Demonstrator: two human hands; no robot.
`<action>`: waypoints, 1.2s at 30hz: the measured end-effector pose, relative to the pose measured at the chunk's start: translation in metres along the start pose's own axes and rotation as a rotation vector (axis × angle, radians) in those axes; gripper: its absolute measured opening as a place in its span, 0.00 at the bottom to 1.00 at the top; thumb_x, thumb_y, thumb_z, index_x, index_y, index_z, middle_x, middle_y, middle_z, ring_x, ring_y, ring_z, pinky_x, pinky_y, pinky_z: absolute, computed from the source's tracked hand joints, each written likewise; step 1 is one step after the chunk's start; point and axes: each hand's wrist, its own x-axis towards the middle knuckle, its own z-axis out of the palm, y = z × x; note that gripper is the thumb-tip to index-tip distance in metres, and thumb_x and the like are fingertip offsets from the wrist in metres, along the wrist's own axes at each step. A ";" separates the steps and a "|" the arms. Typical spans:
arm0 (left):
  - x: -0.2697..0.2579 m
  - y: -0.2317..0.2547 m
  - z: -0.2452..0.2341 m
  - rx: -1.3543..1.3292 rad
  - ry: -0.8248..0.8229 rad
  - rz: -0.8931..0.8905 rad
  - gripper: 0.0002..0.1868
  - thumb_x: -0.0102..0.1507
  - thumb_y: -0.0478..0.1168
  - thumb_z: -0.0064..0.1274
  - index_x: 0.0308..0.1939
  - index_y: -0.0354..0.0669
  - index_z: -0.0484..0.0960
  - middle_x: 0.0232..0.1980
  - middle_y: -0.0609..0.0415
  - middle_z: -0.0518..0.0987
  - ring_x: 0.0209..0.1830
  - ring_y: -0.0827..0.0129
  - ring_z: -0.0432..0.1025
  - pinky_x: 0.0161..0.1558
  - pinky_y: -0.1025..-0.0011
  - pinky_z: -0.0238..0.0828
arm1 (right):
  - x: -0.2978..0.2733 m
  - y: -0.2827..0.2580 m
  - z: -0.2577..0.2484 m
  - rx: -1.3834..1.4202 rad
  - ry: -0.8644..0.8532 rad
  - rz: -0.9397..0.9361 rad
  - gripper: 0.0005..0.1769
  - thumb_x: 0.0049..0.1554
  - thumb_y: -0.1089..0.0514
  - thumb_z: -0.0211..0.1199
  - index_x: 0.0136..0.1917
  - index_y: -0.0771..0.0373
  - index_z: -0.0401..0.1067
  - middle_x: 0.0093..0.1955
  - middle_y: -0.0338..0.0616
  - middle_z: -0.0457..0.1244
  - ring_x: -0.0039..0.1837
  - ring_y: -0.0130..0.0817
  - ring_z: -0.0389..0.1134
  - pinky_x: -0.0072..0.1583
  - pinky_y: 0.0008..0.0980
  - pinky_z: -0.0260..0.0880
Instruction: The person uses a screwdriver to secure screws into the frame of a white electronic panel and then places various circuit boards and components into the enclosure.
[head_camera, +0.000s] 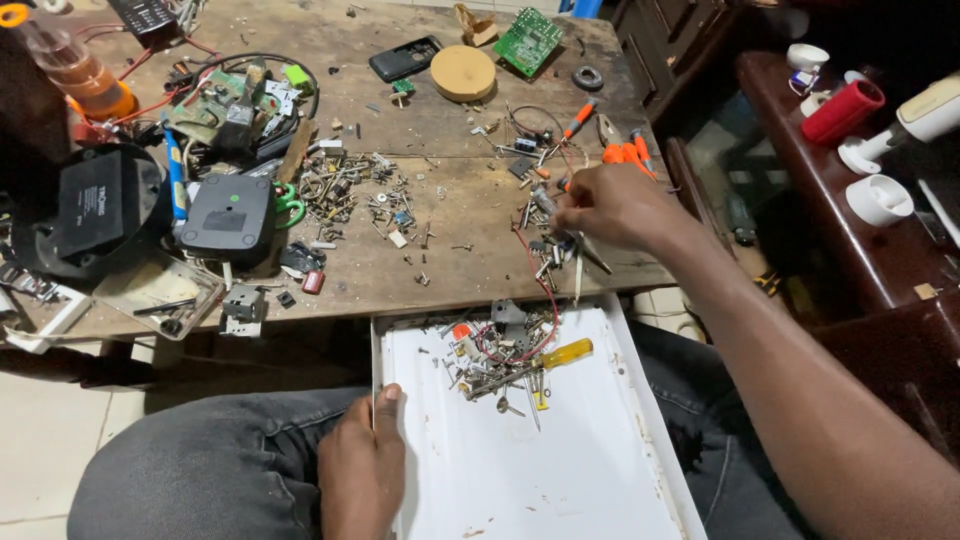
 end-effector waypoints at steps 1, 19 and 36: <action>0.001 -0.001 0.002 0.001 -0.002 0.002 0.29 0.70 0.61 0.36 0.44 0.43 0.84 0.39 0.40 0.86 0.39 0.42 0.78 0.42 0.50 0.67 | 0.001 -0.002 0.005 0.001 0.001 0.003 0.13 0.60 0.45 0.67 0.48 0.55 0.76 0.47 0.41 0.71 0.49 0.38 0.68 0.46 0.39 0.60; 0.005 0.000 0.005 0.049 -0.038 -0.077 0.31 0.67 0.66 0.37 0.45 0.47 0.84 0.44 0.40 0.86 0.47 0.39 0.77 0.49 0.51 0.69 | 0.049 0.053 -0.044 1.311 0.229 -0.142 0.12 0.61 0.57 0.55 0.53 0.67 0.72 0.47 0.51 0.66 0.45 0.39 0.72 0.39 0.27 0.75; 0.016 -0.023 0.028 0.108 0.034 -0.076 0.26 0.66 0.66 0.38 0.42 0.53 0.83 0.39 0.38 0.85 0.45 0.32 0.75 0.48 0.41 0.65 | 0.204 0.024 -0.016 -0.063 0.436 -0.480 0.15 0.63 0.57 0.62 0.63 0.59 0.73 0.60 0.56 0.60 0.61 0.52 0.58 0.65 0.59 0.59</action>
